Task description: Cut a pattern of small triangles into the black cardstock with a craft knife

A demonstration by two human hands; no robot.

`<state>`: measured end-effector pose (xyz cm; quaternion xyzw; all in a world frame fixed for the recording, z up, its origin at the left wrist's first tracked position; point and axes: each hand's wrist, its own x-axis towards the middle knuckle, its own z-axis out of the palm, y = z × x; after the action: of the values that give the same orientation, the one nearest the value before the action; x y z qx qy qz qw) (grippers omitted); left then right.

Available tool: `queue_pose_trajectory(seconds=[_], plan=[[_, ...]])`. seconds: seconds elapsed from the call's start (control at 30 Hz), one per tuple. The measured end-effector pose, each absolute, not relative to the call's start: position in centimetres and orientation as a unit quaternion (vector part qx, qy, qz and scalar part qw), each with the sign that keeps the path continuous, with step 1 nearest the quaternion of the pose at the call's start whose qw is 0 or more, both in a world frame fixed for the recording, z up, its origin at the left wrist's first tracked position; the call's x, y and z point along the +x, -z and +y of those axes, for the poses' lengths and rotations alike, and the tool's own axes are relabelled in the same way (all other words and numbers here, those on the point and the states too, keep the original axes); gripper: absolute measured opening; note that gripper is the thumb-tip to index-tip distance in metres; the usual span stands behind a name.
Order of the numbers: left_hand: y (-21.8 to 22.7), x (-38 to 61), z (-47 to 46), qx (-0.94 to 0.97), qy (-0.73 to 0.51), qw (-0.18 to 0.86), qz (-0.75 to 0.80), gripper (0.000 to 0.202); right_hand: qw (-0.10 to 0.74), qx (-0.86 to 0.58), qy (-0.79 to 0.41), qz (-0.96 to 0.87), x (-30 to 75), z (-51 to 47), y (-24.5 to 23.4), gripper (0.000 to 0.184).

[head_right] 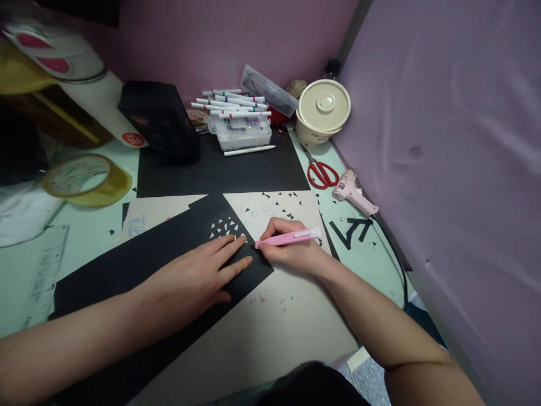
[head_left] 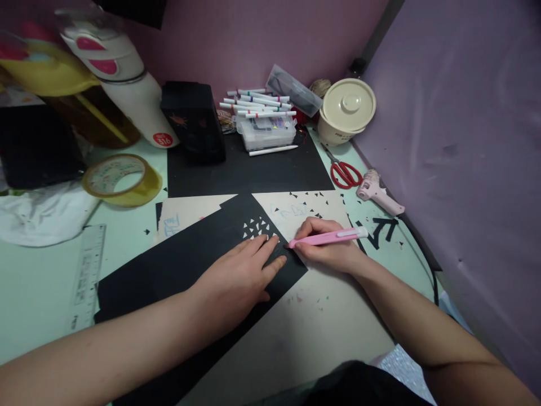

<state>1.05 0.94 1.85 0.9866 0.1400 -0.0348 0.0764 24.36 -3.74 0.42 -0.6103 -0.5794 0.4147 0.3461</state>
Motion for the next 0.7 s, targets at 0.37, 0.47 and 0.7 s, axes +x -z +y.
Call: queue_pose_trajectory(seconds=[0.37,0.47,0.7], plan=[[-1.8,1.1,0.9,0.986,0.029,0.085,0.144,0.068,0.441,-0.612,-0.388,-0.529,24.9,-3.8,-0.3,0.005],[-1.8,1.0,0.9,0.984,0.035,0.093,0.145,0.068,0.45,-0.618,-0.405,-0.502,24.8,-4.0,-0.3,0.017],[-2.4,1.3,1.2,0.98,0.065,0.1,0.157,0.079,0.392,-0.655,-0.418,-0.493,23.6,-4.9,-1.1,0.016]])
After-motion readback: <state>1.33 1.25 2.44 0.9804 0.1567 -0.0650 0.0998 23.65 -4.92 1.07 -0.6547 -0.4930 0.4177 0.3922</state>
